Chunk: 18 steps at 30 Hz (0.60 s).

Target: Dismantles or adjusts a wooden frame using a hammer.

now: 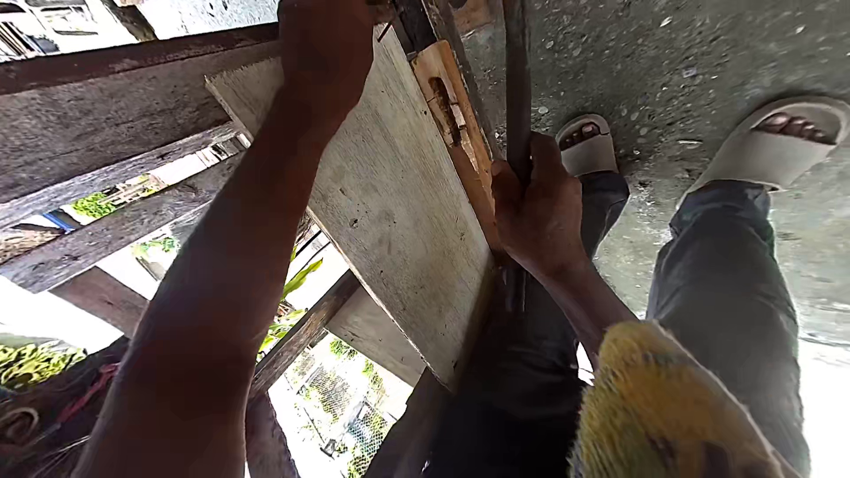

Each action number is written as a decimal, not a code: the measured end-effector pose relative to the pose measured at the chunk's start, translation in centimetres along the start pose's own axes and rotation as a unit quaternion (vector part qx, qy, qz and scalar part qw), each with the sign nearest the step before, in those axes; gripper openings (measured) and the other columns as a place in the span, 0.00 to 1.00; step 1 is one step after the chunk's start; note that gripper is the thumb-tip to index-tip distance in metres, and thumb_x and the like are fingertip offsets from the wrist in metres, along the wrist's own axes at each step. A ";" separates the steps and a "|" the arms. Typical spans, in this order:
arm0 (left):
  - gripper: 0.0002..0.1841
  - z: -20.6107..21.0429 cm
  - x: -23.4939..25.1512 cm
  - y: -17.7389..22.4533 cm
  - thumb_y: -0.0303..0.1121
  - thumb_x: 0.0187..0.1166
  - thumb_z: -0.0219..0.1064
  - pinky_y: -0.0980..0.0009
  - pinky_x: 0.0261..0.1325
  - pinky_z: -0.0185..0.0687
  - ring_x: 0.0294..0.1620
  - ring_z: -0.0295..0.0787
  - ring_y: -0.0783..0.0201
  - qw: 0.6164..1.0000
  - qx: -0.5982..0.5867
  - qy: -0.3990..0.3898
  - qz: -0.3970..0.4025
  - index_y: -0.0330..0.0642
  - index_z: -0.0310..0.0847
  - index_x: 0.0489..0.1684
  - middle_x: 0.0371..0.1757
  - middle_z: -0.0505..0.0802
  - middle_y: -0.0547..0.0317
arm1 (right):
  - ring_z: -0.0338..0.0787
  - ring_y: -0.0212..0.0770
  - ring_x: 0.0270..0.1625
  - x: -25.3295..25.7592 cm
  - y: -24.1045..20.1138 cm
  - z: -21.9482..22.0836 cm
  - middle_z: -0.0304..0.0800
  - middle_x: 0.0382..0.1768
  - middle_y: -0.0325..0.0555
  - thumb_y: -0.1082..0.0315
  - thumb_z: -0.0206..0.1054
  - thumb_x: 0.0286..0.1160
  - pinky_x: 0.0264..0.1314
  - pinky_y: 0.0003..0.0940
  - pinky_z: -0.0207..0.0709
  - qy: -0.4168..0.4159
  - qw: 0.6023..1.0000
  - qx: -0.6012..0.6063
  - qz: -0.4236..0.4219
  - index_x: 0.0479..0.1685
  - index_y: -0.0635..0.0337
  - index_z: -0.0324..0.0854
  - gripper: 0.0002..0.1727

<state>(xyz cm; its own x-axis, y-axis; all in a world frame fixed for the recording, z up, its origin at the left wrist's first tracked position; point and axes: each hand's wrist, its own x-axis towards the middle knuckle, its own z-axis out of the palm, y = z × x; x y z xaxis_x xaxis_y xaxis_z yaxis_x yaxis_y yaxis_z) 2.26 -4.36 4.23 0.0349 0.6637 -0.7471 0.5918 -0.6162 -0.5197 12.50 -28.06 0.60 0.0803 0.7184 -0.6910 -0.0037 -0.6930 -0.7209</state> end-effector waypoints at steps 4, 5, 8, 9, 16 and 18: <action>0.10 -0.5 -7.0 2.8 0.22 0.83 0.58 0.35 0.41 0.79 0.49 0.89 0.28 0.992 0.005 -0.071 -0.101 0.23 0.83 0.38 0.43 0.89 0.27 | 0.78 0.35 0.16 -0.1 -1.3 -0.4 0.75 0.23 0.41 0.59 0.56 0.92 0.19 0.35 0.76 -0.012 0.998 0.059 0.015 0.72 0.61 0.68 0.19; 0.11 -0.1 -8.0 3.6 0.27 0.84 0.62 0.37 0.42 0.80 0.47 0.90 0.30 0.990 0.004 -0.094 -0.103 0.24 0.83 0.47 0.43 0.90 0.29 | 0.77 0.34 0.16 0.0 -1.5 -0.4 0.75 0.23 0.40 0.59 0.56 0.92 0.19 0.35 0.75 -0.009 0.998 0.067 0.013 0.71 0.61 0.69 0.19; 0.26 1.8 -8.9 4.7 0.36 0.90 0.56 0.42 0.42 0.81 0.44 0.91 0.35 0.988 0.022 -0.136 -0.068 0.35 0.67 0.85 0.43 0.91 0.34 | 0.73 0.32 0.14 0.1 -2.0 0.4 0.72 0.21 0.38 0.58 0.56 0.92 0.17 0.30 0.71 0.021 0.997 0.075 -0.009 0.68 0.61 0.71 0.18; 0.27 2.2 -8.8 4.8 0.38 0.92 0.54 0.42 0.42 0.80 0.43 0.91 0.35 0.988 0.030 -0.144 -0.056 0.38 0.63 0.88 0.42 0.91 0.35 | 0.71 0.30 0.14 0.1 -2.2 0.7 0.71 0.20 0.37 0.58 0.55 0.92 0.16 0.29 0.70 0.027 0.997 0.077 -0.016 0.65 0.61 0.71 0.16; 0.26 2.7 -8.4 4.8 0.37 0.95 0.48 0.46 0.39 0.80 0.41 0.91 0.37 0.985 0.070 -0.157 -0.014 0.28 0.65 0.83 0.36 0.90 0.36 | 0.71 0.28 0.12 -0.4 -1.7 3.0 0.69 0.18 0.35 0.58 0.56 0.92 0.14 0.26 0.71 0.026 0.990 0.139 0.003 0.62 0.57 0.71 0.13; 0.24 2.9 -8.5 4.9 0.31 0.93 0.47 0.48 0.37 0.79 0.39 0.91 0.38 0.986 0.074 -0.148 -0.008 0.25 0.64 0.83 0.35 0.90 0.37 | 0.71 0.27 0.12 -0.6 -1.6 3.4 0.69 0.17 0.33 0.60 0.56 0.92 0.16 0.25 0.71 0.038 0.990 0.133 0.011 0.60 0.58 0.70 0.12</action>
<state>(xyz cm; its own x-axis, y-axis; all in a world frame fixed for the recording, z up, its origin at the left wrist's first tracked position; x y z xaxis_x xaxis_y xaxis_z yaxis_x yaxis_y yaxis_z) 2.57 -14.24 6.79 -0.2225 0.5341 -0.8156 0.4653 -0.6769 -0.5703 9.07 -27.16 2.00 0.1512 0.6900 -0.7078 -0.2677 -0.6608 -0.7013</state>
